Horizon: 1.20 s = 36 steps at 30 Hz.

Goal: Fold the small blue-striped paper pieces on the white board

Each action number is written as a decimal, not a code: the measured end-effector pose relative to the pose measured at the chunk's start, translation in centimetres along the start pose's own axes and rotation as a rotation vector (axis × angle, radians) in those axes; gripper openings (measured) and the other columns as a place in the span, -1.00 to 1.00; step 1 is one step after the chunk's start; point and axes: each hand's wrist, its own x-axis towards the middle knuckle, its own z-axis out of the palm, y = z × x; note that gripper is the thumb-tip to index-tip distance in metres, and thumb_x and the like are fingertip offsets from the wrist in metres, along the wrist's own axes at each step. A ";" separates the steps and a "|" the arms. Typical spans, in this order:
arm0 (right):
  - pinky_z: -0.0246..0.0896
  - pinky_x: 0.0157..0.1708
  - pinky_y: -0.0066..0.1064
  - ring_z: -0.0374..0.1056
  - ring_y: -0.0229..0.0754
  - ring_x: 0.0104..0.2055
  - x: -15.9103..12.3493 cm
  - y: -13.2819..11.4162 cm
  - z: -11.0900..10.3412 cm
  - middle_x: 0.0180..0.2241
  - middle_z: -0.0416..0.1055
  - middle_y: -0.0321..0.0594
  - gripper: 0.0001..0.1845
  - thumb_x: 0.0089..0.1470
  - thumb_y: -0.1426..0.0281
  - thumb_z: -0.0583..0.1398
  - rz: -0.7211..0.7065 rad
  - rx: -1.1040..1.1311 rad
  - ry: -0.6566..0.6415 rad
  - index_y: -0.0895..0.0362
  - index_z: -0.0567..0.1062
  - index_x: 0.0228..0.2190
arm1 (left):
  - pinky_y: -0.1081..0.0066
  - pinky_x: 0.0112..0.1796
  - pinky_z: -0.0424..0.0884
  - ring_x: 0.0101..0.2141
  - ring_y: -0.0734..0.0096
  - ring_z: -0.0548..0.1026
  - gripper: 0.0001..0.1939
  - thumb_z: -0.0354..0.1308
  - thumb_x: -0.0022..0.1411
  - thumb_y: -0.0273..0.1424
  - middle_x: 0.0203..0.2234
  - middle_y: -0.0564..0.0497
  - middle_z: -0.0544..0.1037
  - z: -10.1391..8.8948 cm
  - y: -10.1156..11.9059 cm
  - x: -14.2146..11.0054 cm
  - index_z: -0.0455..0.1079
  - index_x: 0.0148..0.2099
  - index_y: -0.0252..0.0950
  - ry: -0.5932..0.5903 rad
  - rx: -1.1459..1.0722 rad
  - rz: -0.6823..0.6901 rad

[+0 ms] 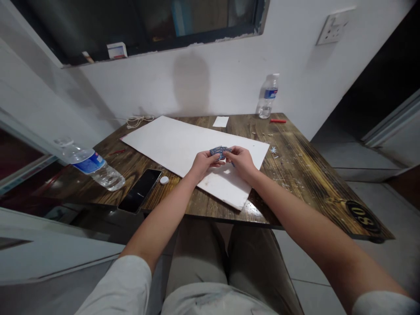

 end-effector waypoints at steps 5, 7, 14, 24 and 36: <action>0.06 -0.46 -0.40 0.17 -0.32 -0.55 -0.1 -0.1 -0.1 -0.64 0.32 -0.33 -0.69 -0.15 0.18 0.32 -0.013 -0.077 -0.025 0.14 0.42 -0.62 | 0.48 -0.42 0.41 -0.53 0.50 0.53 -0.79 0.33 0.07 -0.43 -0.46 -0.10 0.61 0.0 0.2 -0.1 0.50 -0.25 -0.46 0.042 0.038 0.001; 0.06 -0.46 -0.39 0.17 -0.32 -0.56 -0.1 -0.1 -0.1 -0.64 0.32 -0.33 -0.70 -0.15 0.18 0.32 -0.013 -0.079 -0.026 0.14 0.42 -0.62 | 0.48 -0.43 0.40 -0.54 0.51 0.52 -0.80 0.33 0.08 -0.42 -0.46 -0.10 0.61 0.1 0.2 -0.2 0.50 -0.25 -0.45 0.047 0.044 -0.003; 0.04 -0.48 -0.40 0.16 -0.32 -0.57 -0.1 -0.1 0.0 -0.65 0.32 -0.34 -0.72 -0.18 0.21 0.32 0.004 -0.045 -0.007 0.13 0.43 -0.62 | 0.48 -0.43 0.40 -0.54 0.52 0.52 -0.76 0.35 0.06 -0.39 -0.42 -0.12 0.61 0.0 0.2 -0.1 0.50 -0.25 -0.45 0.055 0.052 -0.014; 0.06 -0.50 -0.41 0.16 -0.33 -0.58 0.2 0.6 -0.1 -0.67 0.32 -0.34 -0.71 -0.21 0.19 0.35 0.047 0.023 0.002 0.14 0.44 -0.61 | 0.52 -0.43 0.42 -0.50 0.49 0.56 -0.77 0.33 0.09 -0.40 -0.43 -0.09 0.62 0.1 0.3 0.1 0.48 -0.23 -0.44 0.058 -0.038 -0.041; 0.06 -0.50 -0.41 0.16 -0.33 -0.58 0.6 0.7 -0.5 -0.65 0.31 -0.35 -0.70 -0.23 0.18 0.34 0.040 -0.005 0.042 0.14 0.45 -0.60 | 0.53 -0.38 0.46 -0.41 0.42 0.61 -0.82 0.21 0.18 -0.50 -0.41 -0.13 0.62 0.3 0.5 -0.1 0.46 -0.16 -0.47 -0.011 -0.084 -0.052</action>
